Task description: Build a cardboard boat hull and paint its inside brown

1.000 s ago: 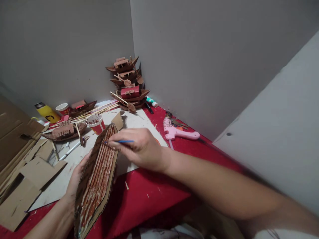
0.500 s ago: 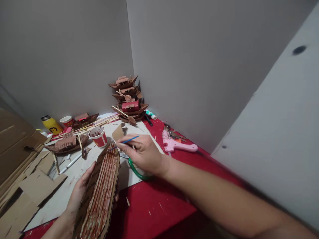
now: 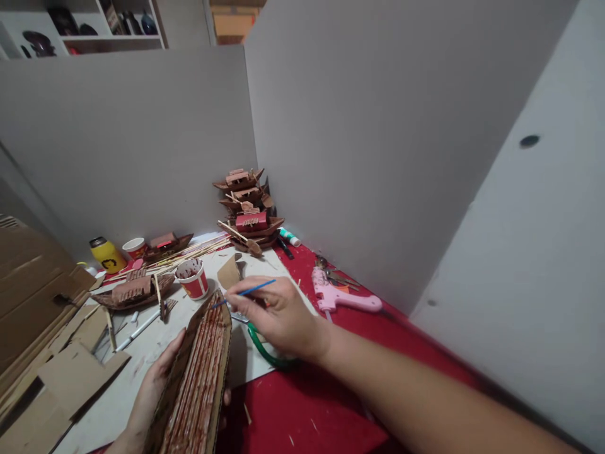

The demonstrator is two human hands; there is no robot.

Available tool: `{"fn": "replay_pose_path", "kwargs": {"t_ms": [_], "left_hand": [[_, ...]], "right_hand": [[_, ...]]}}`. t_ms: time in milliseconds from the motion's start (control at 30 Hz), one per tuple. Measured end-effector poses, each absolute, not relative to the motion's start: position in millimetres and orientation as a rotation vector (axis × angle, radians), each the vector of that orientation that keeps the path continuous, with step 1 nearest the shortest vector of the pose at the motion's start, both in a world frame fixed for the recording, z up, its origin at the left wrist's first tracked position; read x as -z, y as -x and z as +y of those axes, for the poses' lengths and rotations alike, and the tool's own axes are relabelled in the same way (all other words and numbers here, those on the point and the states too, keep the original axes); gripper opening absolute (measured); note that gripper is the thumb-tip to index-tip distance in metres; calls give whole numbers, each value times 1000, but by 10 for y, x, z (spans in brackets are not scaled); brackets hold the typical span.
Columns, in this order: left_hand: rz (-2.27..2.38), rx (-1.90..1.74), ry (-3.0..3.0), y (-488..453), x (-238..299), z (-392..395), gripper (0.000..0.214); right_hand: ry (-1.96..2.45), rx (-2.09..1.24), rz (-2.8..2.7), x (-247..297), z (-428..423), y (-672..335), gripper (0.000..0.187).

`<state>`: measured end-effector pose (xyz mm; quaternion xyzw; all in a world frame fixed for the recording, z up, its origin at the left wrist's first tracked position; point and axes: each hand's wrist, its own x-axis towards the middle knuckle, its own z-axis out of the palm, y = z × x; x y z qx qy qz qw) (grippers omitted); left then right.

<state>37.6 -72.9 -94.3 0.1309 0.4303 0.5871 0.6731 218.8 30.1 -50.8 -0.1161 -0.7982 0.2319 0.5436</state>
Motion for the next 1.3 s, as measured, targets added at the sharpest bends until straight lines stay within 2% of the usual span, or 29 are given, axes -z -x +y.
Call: {"fn": "replay_pose_path", "kwargs": {"t_ms": [133,233,367,567,733,900,1133,1300], "left_hand": [[981,-1412,-259,-362,954,-726,47],[951,-1269,-241,-354,952,-727,43],[841,-1113,-289,-364,939,-727,50],[808,-1097,-350,-359,899,-719,49],[849,-1133,-321,-356,897,-697,51],[854,-1128,-305,-355,830,-718,48],[819,-1236,-316,-345,853,-723,41],[944,-1474,-302,-372,819,-724,36]], "right_hand": [[181,-491,-1964,528,315,-2175,12],[305,-454,-1887,523,323,-2184,12],[236,-541,-1959,530,281,-2171,12],[303,-407,-1903,534,315,-2184,11],[228,-523,-1930,542,286,-2169,11],[272,-391,-1878,537,322,-2184,11],[235,-352,-1913,512,310,-2196,10],[140,-382,-2049,566,180,-2176,12]]}}
